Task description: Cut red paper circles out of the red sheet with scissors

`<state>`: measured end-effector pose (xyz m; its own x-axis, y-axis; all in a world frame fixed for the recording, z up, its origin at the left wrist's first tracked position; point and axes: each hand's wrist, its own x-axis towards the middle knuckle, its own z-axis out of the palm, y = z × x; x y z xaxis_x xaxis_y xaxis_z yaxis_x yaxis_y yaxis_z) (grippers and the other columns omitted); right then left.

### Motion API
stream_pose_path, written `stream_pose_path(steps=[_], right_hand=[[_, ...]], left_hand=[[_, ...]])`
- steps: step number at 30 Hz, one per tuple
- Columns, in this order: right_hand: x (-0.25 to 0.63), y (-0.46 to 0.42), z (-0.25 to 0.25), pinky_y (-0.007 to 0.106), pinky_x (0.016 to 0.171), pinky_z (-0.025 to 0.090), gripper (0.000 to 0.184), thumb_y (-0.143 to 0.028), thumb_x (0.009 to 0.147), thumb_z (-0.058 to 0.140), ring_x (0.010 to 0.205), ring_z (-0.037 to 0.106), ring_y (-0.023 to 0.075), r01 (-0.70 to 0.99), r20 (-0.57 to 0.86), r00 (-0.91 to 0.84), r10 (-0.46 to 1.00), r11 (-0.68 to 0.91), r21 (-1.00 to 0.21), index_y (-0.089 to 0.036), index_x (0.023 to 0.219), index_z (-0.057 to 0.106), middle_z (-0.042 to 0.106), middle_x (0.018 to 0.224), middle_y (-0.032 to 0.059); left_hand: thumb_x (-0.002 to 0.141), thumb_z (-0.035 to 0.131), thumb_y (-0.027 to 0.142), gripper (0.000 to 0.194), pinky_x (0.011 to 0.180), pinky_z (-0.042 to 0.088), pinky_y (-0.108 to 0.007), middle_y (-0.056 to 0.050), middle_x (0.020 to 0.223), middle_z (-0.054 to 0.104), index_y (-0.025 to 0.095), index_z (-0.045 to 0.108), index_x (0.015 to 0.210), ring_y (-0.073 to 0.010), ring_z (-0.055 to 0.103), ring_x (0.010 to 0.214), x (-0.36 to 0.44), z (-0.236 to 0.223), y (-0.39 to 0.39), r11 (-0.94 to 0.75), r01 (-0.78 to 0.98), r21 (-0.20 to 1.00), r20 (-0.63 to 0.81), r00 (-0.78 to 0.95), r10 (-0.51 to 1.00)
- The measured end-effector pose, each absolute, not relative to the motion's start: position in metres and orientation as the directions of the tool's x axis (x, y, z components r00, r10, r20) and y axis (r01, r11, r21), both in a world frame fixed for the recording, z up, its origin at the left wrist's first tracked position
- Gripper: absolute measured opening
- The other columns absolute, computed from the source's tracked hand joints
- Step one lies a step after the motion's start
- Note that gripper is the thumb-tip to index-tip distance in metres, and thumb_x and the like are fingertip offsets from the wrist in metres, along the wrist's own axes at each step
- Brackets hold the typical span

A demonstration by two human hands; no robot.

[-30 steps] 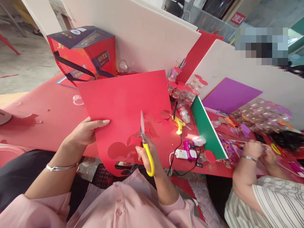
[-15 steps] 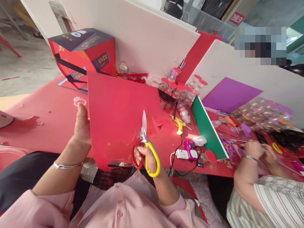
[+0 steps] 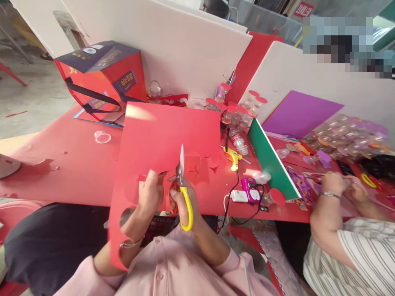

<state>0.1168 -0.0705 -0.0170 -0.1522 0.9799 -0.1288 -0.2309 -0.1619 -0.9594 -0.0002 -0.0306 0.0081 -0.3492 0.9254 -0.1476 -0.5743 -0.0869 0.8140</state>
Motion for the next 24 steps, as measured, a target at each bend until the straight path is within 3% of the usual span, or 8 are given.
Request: stream_pose_path(steps=[4,8,15,24], right_hand=[[0.117,-0.071,-0.024,0.021,0.041,0.042,0.036,-0.038,0.094,0.066,0.044,0.043,0.0094,-0.199,-0.180,-0.132,0.975,-0.204,-0.959,-0.024,0.127,0.069,0.053,0.071,-0.0105],[0.121,-0.069,-0.025,0.020,0.045,0.045,0.037,-0.037,0.092,0.067,0.048,0.049,0.0101,-0.171,-0.164,-0.128,0.978,-0.185,-0.968,-0.026,0.128,0.068,0.055,0.073,-0.0097],[0.117,-0.066,-0.019,0.023,0.050,0.048,0.038,-0.037,0.089,0.065,0.054,0.050,0.0128,-0.169,-0.212,-0.115,0.970,-0.229,-0.959,-0.026,0.125,0.065,0.056,0.071,-0.0090],[0.119,-0.061,-0.020,0.025,0.055,0.050,0.021,-0.037,0.090,0.063,0.060,0.056,0.0142,-0.080,-0.165,-0.111,0.980,-0.174,-0.982,-0.026,0.107,0.059,0.059,0.077,-0.0067]], left_hand=[[0.081,0.098,0.047,0.040,0.082,0.068,-0.032,0.000,0.069,0.069,0.022,0.069,0.070,-0.0184,0.076,0.074,0.012,0.013,-0.024,-0.114,-0.584,0.804,-0.238,-0.491,0.838],[0.075,0.102,0.040,0.040,0.082,0.069,-0.031,0.000,0.070,0.072,0.019,0.069,0.068,-0.0152,0.074,0.069,0.010,0.013,-0.022,-0.096,-0.655,0.749,-0.269,-0.434,0.860],[0.075,0.102,0.039,0.035,0.073,0.070,-0.031,-0.005,0.072,0.078,0.017,0.074,0.069,-0.0190,0.079,0.067,0.012,0.013,-0.024,-0.086,-0.675,0.733,-0.270,-0.405,0.874],[0.077,0.099,0.042,0.038,0.071,0.069,-0.033,-0.004,0.067,0.074,0.021,0.070,0.065,-0.0199,0.077,0.063,0.011,0.006,-0.023,-0.068,-0.619,0.783,-0.268,-0.434,0.860]])
